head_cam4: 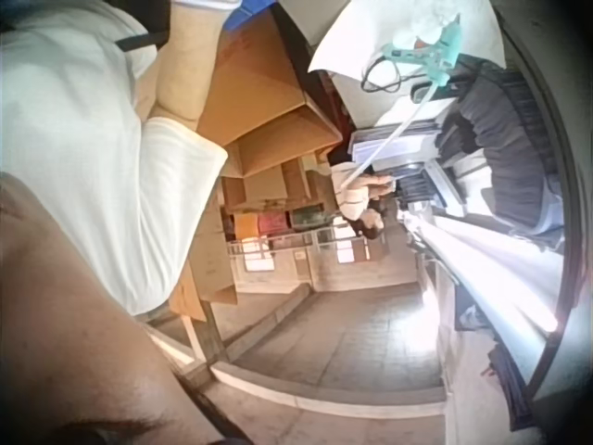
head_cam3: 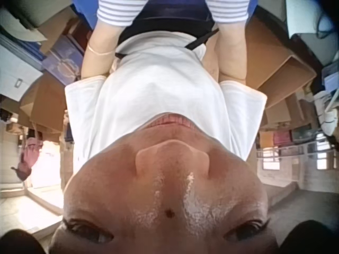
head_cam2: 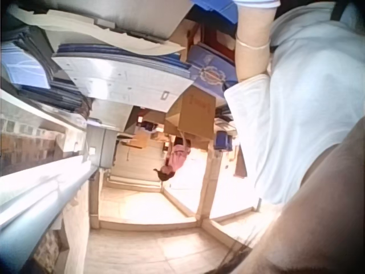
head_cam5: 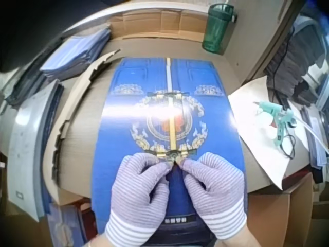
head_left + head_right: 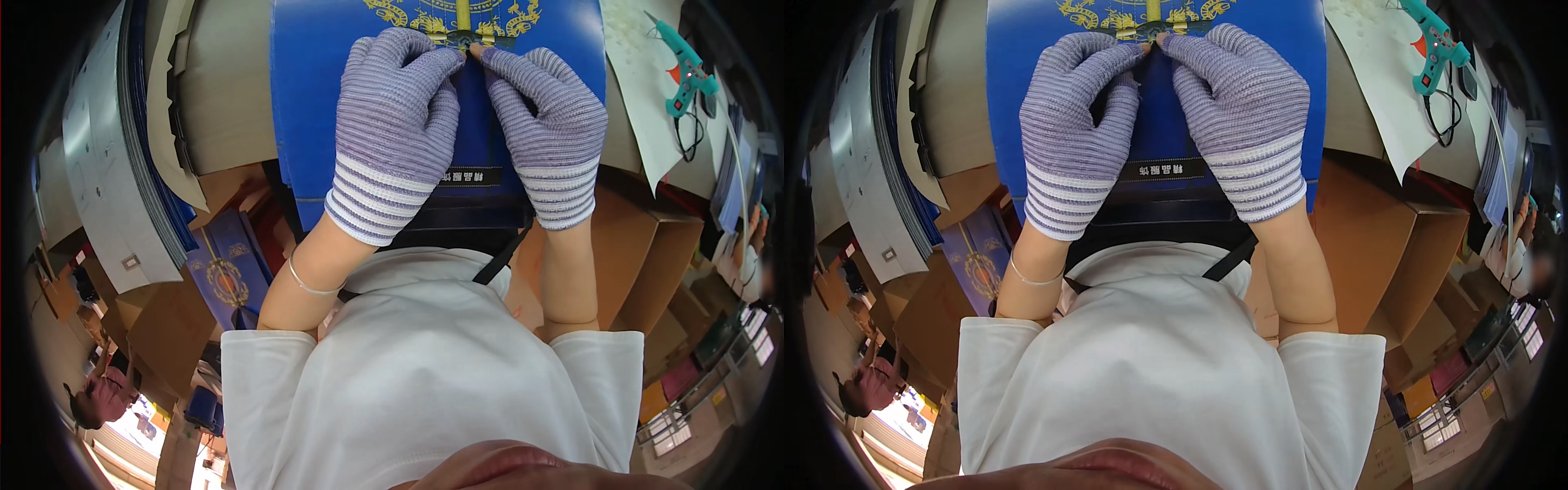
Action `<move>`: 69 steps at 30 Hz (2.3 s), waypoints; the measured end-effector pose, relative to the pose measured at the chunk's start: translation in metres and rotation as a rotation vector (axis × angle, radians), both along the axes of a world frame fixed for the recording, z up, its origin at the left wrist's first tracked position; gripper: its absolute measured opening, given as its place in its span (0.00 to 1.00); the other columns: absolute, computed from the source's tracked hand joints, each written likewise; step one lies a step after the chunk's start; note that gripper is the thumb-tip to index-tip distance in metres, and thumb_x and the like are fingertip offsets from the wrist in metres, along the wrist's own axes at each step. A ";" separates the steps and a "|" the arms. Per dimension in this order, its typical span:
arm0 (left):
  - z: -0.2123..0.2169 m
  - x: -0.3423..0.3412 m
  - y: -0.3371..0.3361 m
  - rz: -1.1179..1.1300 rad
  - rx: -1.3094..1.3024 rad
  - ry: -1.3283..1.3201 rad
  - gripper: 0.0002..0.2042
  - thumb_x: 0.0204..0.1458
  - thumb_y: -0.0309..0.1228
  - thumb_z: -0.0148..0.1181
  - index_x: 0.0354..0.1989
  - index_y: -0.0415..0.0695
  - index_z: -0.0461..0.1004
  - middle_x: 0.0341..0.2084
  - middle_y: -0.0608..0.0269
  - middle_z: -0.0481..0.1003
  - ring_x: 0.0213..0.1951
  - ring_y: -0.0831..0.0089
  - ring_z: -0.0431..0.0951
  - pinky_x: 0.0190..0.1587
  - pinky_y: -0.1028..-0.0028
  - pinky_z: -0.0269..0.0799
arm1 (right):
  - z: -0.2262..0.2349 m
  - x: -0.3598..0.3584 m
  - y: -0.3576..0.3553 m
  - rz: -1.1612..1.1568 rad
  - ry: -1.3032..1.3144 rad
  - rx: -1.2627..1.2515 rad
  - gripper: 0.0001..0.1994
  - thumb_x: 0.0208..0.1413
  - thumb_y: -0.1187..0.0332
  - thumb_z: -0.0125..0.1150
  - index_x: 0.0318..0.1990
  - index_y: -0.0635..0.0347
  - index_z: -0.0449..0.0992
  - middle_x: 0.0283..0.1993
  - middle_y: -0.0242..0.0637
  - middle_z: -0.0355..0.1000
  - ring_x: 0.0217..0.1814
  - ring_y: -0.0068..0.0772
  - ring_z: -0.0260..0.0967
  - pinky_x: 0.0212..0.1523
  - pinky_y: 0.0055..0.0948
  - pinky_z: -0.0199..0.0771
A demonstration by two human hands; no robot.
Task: Using a glue gun to assemble cardboard folders by applying glue and attaching paper strips or folding components.
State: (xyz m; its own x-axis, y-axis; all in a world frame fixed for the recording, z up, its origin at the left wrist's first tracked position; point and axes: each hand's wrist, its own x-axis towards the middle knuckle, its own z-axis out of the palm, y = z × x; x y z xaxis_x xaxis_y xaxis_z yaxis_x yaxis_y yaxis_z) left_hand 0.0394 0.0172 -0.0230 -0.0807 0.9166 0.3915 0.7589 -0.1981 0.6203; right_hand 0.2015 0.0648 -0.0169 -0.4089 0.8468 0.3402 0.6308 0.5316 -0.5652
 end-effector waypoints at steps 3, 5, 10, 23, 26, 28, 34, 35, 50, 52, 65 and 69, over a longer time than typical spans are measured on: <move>0.000 0.000 0.002 0.000 -0.019 0.045 0.12 0.48 0.21 0.63 0.42 0.42 0.82 0.38 0.56 0.77 0.39 0.63 0.78 0.44 0.72 0.75 | 0.000 0.000 0.001 0.007 0.000 0.008 0.14 0.52 0.76 0.65 0.46 0.53 0.83 0.26 0.35 0.71 0.27 0.28 0.68 0.31 0.25 0.69; -0.002 0.001 0.003 -0.018 0.023 -0.002 0.11 0.46 0.21 0.61 0.39 0.40 0.81 0.35 0.54 0.76 0.38 0.60 0.75 0.44 0.67 0.73 | -0.001 0.001 0.003 0.007 0.003 0.042 0.13 0.52 0.75 0.65 0.46 0.55 0.83 0.30 0.36 0.75 0.30 0.29 0.71 0.35 0.25 0.72; -0.007 0.001 -0.001 0.014 0.053 0.007 0.11 0.49 0.21 0.62 0.42 0.42 0.82 0.37 0.56 0.78 0.39 0.62 0.78 0.44 0.72 0.75 | -0.003 0.005 0.002 0.024 0.183 -0.034 0.10 0.54 0.74 0.65 0.45 0.57 0.83 0.37 0.37 0.79 0.38 0.29 0.76 0.44 0.24 0.74; 0.013 -0.032 -0.029 0.076 0.134 -0.077 0.07 0.52 0.26 0.61 0.38 0.40 0.81 0.46 0.54 0.77 0.53 0.54 0.74 0.59 0.62 0.67 | 0.015 0.055 0.004 -0.231 0.281 -0.131 0.09 0.58 0.72 0.60 0.44 0.65 0.81 0.40 0.43 0.79 0.41 0.31 0.77 0.44 0.25 0.74; 0.022 -0.045 -0.055 0.245 -0.084 0.468 0.09 0.48 0.33 0.62 0.36 0.44 0.82 0.52 0.53 0.74 0.62 0.46 0.64 0.65 0.45 0.53 | 0.018 0.106 0.000 -0.471 -0.153 -0.119 0.12 0.61 0.70 0.58 0.45 0.70 0.78 0.38 0.46 0.77 0.40 0.35 0.74 0.46 0.30 0.72; 0.022 -0.038 -0.064 0.164 -0.029 0.388 0.08 0.49 0.36 0.61 0.31 0.46 0.82 0.58 0.52 0.71 0.68 0.43 0.54 0.68 0.40 0.39 | 0.009 0.127 -0.003 -0.378 -0.296 -0.165 0.17 0.61 0.61 0.60 0.45 0.69 0.77 0.40 0.46 0.76 0.42 0.39 0.73 0.47 0.35 0.71; 0.012 -0.027 -0.050 0.064 0.033 0.266 0.12 0.51 0.37 0.60 0.40 0.44 0.80 0.58 0.47 0.68 0.66 0.44 0.58 0.68 0.45 0.50 | -0.005 0.137 -0.016 -0.367 -0.216 0.176 0.20 0.59 0.64 0.64 0.53 0.70 0.72 0.48 0.47 0.75 0.48 0.41 0.72 0.54 0.33 0.70; 0.016 -0.035 -0.049 0.126 0.060 0.107 0.14 0.50 0.36 0.61 0.42 0.43 0.78 0.58 0.46 0.69 0.65 0.44 0.59 0.67 0.49 0.53 | 0.000 0.138 -0.018 -0.314 0.046 0.137 0.21 0.59 0.64 0.64 0.53 0.71 0.72 0.50 0.47 0.74 0.51 0.39 0.72 0.56 0.33 0.69; 0.028 -0.262 -0.406 0.810 0.221 -0.323 0.19 0.59 0.25 0.56 0.58 0.34 0.70 0.51 0.55 0.76 0.51 0.67 0.76 0.56 0.72 0.69 | 0.042 0.000 -0.050 0.660 0.225 -0.396 0.27 0.65 0.54 0.53 0.61 0.70 0.66 0.38 0.47 0.76 0.38 0.34 0.73 0.45 0.32 0.73; 0.018 -0.279 -0.505 0.973 0.301 -0.642 0.27 0.57 0.22 0.53 0.66 0.31 0.58 0.58 0.50 0.69 0.57 0.65 0.71 0.61 0.71 0.63 | 0.047 -0.013 -0.051 0.667 0.200 -0.370 0.22 0.67 0.60 0.52 0.60 0.69 0.68 0.39 0.46 0.76 0.38 0.34 0.73 0.44 0.33 0.74; -0.181 -0.122 -0.485 0.897 0.752 -1.662 0.11 0.55 0.24 0.60 0.46 0.43 0.71 0.44 0.55 0.77 0.47 0.49 0.80 0.39 0.57 0.83 | 0.055 -0.026 -0.046 0.733 0.100 -0.316 0.15 0.66 0.71 0.52 0.56 0.69 0.72 0.49 0.45 0.76 0.42 0.35 0.76 0.51 0.34 0.75; -0.223 -0.124 -0.418 1.127 0.971 -1.742 0.12 0.56 0.23 0.58 0.48 0.37 0.69 0.48 0.49 0.74 0.50 0.46 0.76 0.51 0.54 0.79 | 0.061 -0.023 -0.052 0.728 0.058 -0.331 0.14 0.65 0.73 0.52 0.54 0.70 0.73 0.49 0.45 0.76 0.44 0.33 0.76 0.51 0.33 0.74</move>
State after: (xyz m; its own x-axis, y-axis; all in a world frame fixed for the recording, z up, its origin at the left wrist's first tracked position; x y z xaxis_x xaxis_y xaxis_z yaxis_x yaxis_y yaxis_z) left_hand -0.0848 -0.4005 -0.2455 -0.8886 -0.0795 -0.4518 -0.2349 -0.7671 0.5970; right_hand 0.1788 0.0126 0.0438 -0.8868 0.4349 0.1561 0.1545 0.5975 -0.7869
